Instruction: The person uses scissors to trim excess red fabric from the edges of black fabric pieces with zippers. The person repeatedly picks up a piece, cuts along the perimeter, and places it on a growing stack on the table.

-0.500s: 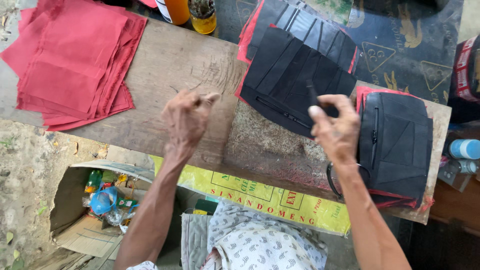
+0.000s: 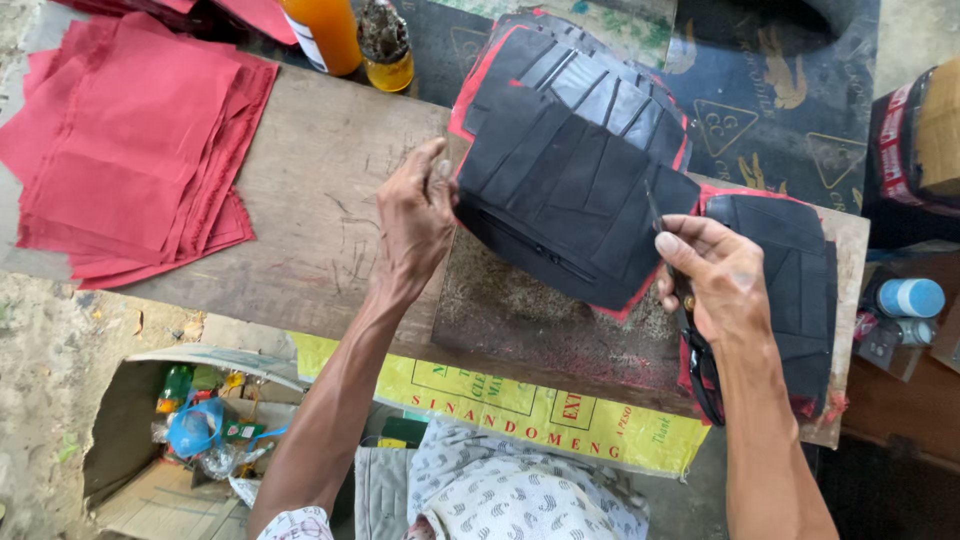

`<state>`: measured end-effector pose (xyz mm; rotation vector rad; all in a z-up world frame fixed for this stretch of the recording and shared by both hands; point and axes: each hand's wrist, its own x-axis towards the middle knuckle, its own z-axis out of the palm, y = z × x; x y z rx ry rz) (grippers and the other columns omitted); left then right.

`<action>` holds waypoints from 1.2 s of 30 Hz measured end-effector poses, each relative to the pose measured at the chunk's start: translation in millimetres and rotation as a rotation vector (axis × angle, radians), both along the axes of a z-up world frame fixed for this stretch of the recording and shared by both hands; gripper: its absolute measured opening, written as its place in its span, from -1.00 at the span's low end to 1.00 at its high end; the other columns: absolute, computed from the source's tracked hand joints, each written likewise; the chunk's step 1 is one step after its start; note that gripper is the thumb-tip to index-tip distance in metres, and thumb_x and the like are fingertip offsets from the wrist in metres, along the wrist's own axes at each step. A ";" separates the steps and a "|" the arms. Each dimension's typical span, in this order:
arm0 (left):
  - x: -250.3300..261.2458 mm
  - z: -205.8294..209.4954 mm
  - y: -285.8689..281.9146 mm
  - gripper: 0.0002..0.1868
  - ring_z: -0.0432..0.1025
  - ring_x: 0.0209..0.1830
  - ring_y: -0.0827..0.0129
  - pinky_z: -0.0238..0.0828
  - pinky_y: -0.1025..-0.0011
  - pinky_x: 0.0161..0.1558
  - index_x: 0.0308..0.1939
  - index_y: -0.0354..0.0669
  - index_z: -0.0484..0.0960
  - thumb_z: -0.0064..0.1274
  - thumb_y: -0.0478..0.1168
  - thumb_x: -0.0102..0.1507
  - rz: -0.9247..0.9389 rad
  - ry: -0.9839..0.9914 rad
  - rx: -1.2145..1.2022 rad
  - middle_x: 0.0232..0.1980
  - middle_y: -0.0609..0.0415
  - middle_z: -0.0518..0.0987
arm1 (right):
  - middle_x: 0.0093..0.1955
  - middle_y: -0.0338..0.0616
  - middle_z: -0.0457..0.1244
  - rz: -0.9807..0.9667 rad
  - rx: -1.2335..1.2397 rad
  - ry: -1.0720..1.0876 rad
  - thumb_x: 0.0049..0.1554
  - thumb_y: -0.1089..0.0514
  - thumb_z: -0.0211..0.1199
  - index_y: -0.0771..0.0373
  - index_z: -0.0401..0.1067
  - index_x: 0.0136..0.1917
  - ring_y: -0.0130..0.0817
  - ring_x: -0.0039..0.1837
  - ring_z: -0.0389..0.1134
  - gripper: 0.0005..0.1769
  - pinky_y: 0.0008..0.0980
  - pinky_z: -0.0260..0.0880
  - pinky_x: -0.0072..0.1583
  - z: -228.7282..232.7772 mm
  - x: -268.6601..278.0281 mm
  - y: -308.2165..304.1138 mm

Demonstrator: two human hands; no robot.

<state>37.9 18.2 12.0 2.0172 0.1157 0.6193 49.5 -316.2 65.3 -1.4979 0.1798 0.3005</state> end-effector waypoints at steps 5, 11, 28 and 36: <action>55.9 7.6 -17.4 -0.67 0.45 -0.18 0.25 0.43 0.26 -0.12 0.11 -0.34 0.60 0.18 -0.21 0.33 0.036 -0.020 0.229 -0.09 -0.09 0.55 | -0.22 -0.12 0.31 -0.061 -0.067 -0.142 0.15 0.38 0.32 0.50 0.45 0.16 -0.41 -0.37 0.30 -0.70 -0.43 0.27 -0.39 10.7 -23.6 -14.2; 83.3 15.5 -34.6 -0.41 0.35 0.01 0.07 0.33 0.14 0.03 0.12 -0.36 0.53 0.39 -0.10 0.14 0.060 0.085 0.382 0.02 -0.15 0.46 | -0.25 -0.14 0.28 -0.425 0.189 -0.315 0.34 0.31 0.32 0.39 0.49 0.27 -0.29 -0.25 0.32 -0.76 -0.31 0.25 -0.28 9.4 -78.9 -78.9; 87.9 15.2 -21.3 -0.17 0.38 0.04 -0.04 0.35 0.08 0.08 0.15 -0.34 0.31 0.50 -0.02 0.05 0.046 0.306 0.189 0.09 -0.32 0.38 | -0.18 0.17 0.31 -0.271 -0.370 0.224 0.22 0.35 0.20 0.42 0.30 0.34 -0.22 -0.35 0.22 -0.58 -0.24 0.15 -0.34 -39.2 -152.8 -158.5; 77.0 25.5 -20.7 -0.05 0.56 -0.09 0.20 0.58 0.30 -0.03 0.29 -0.35 0.21 0.48 -0.19 -0.02 0.028 0.280 -0.302 -0.05 -0.21 0.58 | -0.20 0.05 0.30 -0.267 -0.166 -0.002 0.26 0.30 0.19 0.46 0.24 0.29 -0.37 -0.34 0.25 -0.63 -0.44 0.27 -0.34 -20.0 -142.4 -145.6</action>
